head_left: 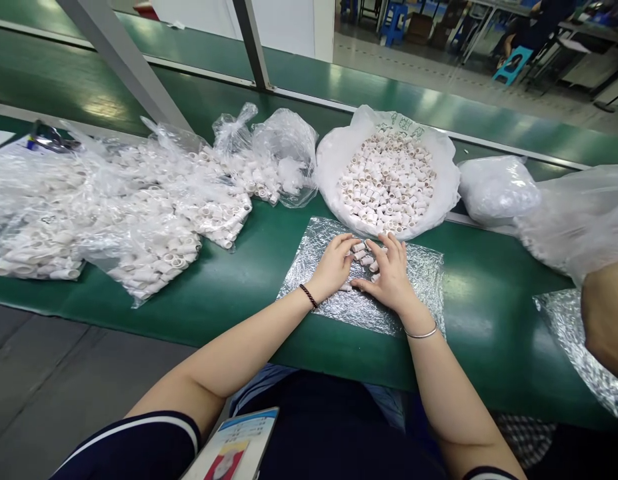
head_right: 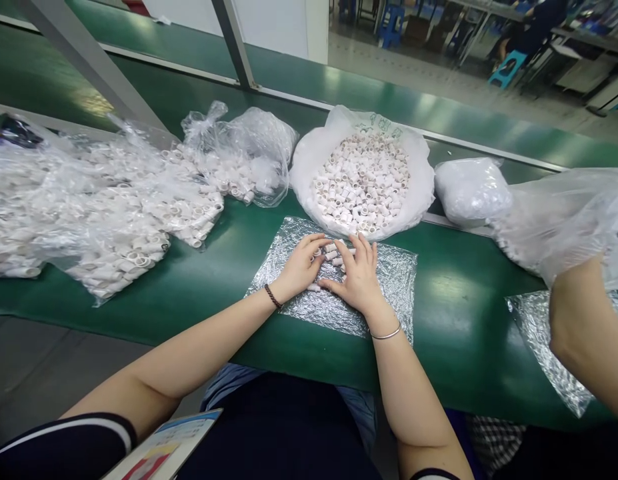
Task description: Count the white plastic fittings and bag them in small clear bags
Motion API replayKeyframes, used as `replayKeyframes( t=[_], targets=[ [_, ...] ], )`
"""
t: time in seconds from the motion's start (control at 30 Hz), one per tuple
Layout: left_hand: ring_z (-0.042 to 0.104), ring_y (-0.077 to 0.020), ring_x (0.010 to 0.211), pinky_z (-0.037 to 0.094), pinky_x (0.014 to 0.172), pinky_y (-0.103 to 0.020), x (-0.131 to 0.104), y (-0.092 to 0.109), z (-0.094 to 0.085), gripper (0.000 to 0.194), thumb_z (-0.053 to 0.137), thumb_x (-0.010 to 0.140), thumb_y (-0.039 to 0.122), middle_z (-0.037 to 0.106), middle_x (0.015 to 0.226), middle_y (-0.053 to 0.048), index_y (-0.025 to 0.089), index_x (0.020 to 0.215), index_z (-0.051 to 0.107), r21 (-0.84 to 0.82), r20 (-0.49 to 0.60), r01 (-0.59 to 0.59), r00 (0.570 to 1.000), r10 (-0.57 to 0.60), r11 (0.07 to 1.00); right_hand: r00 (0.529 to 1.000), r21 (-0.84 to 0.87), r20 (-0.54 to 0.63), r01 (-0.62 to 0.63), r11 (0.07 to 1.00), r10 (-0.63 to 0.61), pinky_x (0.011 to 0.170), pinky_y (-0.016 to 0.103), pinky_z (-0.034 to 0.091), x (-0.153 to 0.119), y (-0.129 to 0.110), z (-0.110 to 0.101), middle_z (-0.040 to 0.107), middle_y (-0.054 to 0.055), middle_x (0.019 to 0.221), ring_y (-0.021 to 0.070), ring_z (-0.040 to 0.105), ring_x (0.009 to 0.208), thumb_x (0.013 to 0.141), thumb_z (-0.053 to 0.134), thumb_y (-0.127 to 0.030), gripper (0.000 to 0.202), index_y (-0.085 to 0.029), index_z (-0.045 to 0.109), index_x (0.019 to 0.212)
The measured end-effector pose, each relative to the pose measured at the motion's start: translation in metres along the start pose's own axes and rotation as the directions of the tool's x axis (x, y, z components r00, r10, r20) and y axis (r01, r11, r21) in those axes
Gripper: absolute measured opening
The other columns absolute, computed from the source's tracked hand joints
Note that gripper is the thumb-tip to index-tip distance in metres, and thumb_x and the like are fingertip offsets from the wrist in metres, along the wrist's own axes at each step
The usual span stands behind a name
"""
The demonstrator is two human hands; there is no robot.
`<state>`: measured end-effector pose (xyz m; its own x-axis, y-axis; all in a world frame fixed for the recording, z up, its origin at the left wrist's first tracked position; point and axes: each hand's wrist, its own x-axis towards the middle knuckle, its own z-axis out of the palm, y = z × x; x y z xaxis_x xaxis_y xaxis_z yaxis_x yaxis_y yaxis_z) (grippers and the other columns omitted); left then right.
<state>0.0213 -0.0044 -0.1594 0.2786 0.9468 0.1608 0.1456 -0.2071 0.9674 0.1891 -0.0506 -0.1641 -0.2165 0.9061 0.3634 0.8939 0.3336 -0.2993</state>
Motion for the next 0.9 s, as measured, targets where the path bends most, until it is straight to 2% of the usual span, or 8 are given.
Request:
replayKeyframes(
  t=[0.17, 0.37, 0.5, 0.57, 0.63, 0.73, 0.83, 0.9],
  targets=[
    [0.049, -0.0250, 0.127, 0.033, 0.116, -0.042, 0.006, -0.005, -0.005, 0.035, 0.049, 0.084, 0.007, 0.057, 0.128, -0.011, 0.023, 0.109, 0.068, 0.114, -0.055, -0.039, 0.997, 0.045, 0.993, 0.997, 0.000, -0.065, 0.029, 1.000, -0.029, 0.117, 0.064, 0.020, 0.000, 0.006, 0.000, 0.034, 0.018, 0.147, 0.0382, 0.023, 0.144, 0.079, 0.061, -0.069, 0.082, -0.021, 0.041, 0.142],
    [0.053, -0.0255, 0.125, 0.037, 0.113, -0.049, 0.012, -0.009, -0.009, 0.031, 0.050, 0.085, 0.010, 0.058, 0.132, -0.012, 0.018, 0.109, 0.067, 0.172, -0.041, -0.092, 0.994, 0.101, 0.981, 0.979, 0.027, -0.200, 0.048, 0.998, -0.042, 0.113, 0.062, 0.033, 0.003, 0.008, -0.001, 0.038, 0.017, 0.144, 0.0354, 0.029, 0.142, 0.089, 0.056, -0.057, 0.065, -0.023, 0.040, 0.141],
    [0.045, -0.0276, 0.134, 0.034, 0.115, -0.054, 0.008, 0.000, -0.014, 0.030, 0.051, 0.089, 0.018, 0.053, 0.139, -0.014, 0.017, 0.117, 0.063, 0.215, -0.027, -0.159, 0.985, 0.169, 0.964, 0.951, 0.078, -0.307, -0.003, 0.997, 0.027, 0.108, 0.056, 0.042, 0.002, 0.010, -0.007, 0.044, 0.017, 0.138, 0.0306, 0.043, 0.133, 0.095, 0.050, -0.045, 0.049, -0.020, 0.044, 0.137],
    [0.038, -0.0283, 0.140, 0.030, 0.118, -0.053, 0.000, 0.006, -0.016, 0.030, 0.056, 0.088, 0.022, 0.051, 0.141, -0.014, 0.017, 0.117, 0.063, 0.227, 0.026, -0.243, 0.970, 0.243, 0.943, 0.937, 0.098, -0.343, -0.033, 0.995, 0.065, 0.108, 0.055, 0.042, 0.002, 0.011, -0.013, 0.045, 0.017, 0.137, 0.0294, 0.045, 0.131, 0.096, 0.048, -0.042, 0.046, -0.019, 0.045, 0.136],
    [0.037, -0.0277, 0.141, 0.031, 0.118, -0.051, -0.012, 0.009, -0.018, 0.032, 0.057, 0.089, 0.026, 0.052, 0.141, -0.014, 0.018, 0.119, 0.062, 0.225, 0.166, -0.384, 0.921, 0.353, 0.895, 0.938, 0.088, -0.335, -0.060, 0.994, 0.086, 0.109, 0.055, 0.041, 0.006, 0.014, -0.021, 0.046, 0.017, 0.136, 0.0291, 0.045, 0.132, 0.097, 0.046, -0.040, 0.044, -0.019, 0.045, 0.136],
    [0.043, -0.0279, 0.138, 0.031, 0.117, -0.053, -0.029, 0.008, -0.017, 0.030, 0.055, 0.091, 0.028, 0.058, 0.135, -0.013, 0.018, 0.119, 0.062, 0.203, 0.470, -0.604, 0.750, 0.465, 0.770, 0.980, -0.008, -0.177, -0.094, 0.996, 0.091, 0.109, 0.053, 0.041, 0.024, 0.021, -0.030, 0.045, 0.018, 0.136, 0.0291, 0.044, 0.132, 0.097, 0.042, -0.035, 0.043, -0.017, 0.045, 0.136],
    [0.042, -0.0305, 0.138, 0.019, 0.120, -0.058, -0.038, 0.006, -0.013, 0.023, 0.056, 0.092, 0.030, 0.063, 0.127, -0.011, 0.019, 0.109, 0.066, 0.211, 0.675, -0.748, 0.577, 0.460, 0.630, 0.994, -0.100, -0.014, -0.108, 0.989, 0.107, 0.107, 0.048, 0.041, 0.057, 0.030, -0.033, 0.049, 0.018, 0.131, 0.0293, 0.047, 0.126, 0.094, 0.044, -0.028, 0.043, -0.015, 0.049, 0.135],
    [0.040, -0.0315, 0.139, 0.015, 0.121, -0.059, -0.040, 0.006, -0.011, 0.022, 0.057, 0.092, 0.032, 0.063, 0.126, -0.012, 0.018, 0.106, 0.067, 0.228, 0.736, -0.808, 0.508, 0.447, 0.544, 0.989, -0.150, 0.061, -0.121, 0.981, 0.132, 0.105, 0.047, 0.042, 0.082, 0.034, -0.031, 0.052, 0.018, 0.126, 0.0306, 0.049, 0.121, 0.091, 0.050, -0.026, 0.045, -0.015, 0.052, 0.135]
  ],
)
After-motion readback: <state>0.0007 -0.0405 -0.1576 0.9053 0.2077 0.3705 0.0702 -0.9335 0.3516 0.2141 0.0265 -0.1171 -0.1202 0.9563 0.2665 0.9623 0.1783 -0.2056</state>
